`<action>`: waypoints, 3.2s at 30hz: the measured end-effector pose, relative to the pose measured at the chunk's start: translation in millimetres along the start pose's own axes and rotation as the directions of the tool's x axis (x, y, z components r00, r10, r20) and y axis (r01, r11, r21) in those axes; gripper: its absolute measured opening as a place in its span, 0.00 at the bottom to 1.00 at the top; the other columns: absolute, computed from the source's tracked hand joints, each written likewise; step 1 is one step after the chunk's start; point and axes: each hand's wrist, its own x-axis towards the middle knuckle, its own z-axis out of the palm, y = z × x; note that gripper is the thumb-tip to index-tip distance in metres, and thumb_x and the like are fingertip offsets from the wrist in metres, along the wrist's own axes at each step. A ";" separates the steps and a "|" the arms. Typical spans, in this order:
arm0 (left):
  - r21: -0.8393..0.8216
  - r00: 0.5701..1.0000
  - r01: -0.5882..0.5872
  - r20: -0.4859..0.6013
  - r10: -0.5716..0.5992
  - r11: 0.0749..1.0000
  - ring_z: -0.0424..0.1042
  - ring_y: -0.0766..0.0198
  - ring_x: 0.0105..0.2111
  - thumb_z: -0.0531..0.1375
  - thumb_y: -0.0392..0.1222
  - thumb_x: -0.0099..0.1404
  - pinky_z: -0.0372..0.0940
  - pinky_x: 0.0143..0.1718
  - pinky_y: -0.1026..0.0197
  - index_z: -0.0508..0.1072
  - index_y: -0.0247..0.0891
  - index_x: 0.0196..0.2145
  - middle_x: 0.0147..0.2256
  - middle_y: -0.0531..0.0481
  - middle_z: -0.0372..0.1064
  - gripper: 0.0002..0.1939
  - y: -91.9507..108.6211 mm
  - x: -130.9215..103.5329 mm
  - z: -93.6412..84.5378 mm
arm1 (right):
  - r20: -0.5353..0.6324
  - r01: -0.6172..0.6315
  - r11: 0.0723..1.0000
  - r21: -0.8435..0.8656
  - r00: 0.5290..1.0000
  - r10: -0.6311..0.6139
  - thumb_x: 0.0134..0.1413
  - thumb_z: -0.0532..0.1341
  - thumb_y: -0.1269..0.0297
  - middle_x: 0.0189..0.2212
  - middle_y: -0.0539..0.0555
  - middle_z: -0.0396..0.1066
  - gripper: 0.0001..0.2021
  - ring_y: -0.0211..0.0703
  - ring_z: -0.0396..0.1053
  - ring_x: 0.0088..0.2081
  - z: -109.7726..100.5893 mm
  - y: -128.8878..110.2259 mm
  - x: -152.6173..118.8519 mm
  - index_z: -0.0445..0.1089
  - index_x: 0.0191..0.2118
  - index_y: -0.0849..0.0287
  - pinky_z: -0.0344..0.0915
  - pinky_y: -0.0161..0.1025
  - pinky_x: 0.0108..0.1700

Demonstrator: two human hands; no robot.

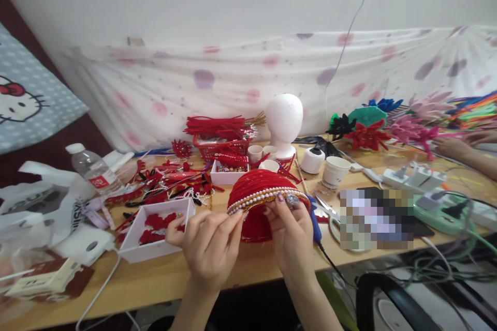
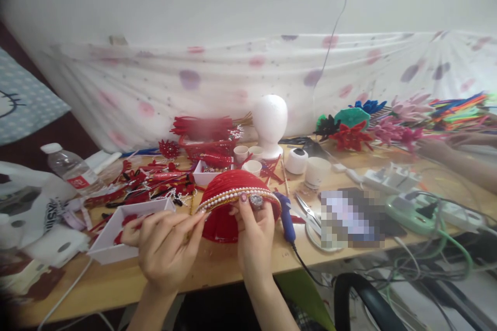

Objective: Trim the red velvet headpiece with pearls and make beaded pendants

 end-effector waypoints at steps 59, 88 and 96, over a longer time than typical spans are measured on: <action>0.011 0.965 0.263 -0.006 -0.263 0.965 0.69 0.61 0.30 0.63 0.31 0.65 0.61 0.39 0.55 0.72 0.39 0.36 0.29 0.51 0.72 0.05 -38.1 -28.0 -28.3 | 0.032 -0.210 0.978 -0.013 0.977 0.211 0.35 0.75 0.65 0.28 0.48 0.77 0.16 0.38 0.75 0.28 38.6 36.9 67.7 0.71 0.31 0.58 0.70 0.31 0.29; -0.118 0.854 0.400 0.408 -0.323 0.909 0.69 0.63 0.29 0.59 0.32 0.66 0.54 0.46 0.53 0.71 0.41 0.30 0.25 0.58 0.69 0.08 -33.2 -33.6 -6.1 | 0.636 0.496 0.636 -0.591 0.772 -0.011 0.53 0.68 0.66 0.27 0.51 0.77 0.03 0.46 0.73 0.30 -18.8 29.1 21.2 0.80 0.30 0.51 0.67 0.40 0.35; -0.117 0.830 0.427 0.444 -0.337 0.897 0.69 0.64 0.29 0.58 0.29 0.66 0.53 0.49 0.53 0.67 0.41 0.28 0.26 0.59 0.69 0.10 -23.8 -32.6 -15.0 | 0.599 0.513 0.628 -0.585 0.795 -0.092 0.54 0.68 0.65 0.27 0.52 0.78 0.04 0.47 0.74 0.29 -24.1 25.8 20.2 0.80 0.29 0.52 0.67 0.41 0.34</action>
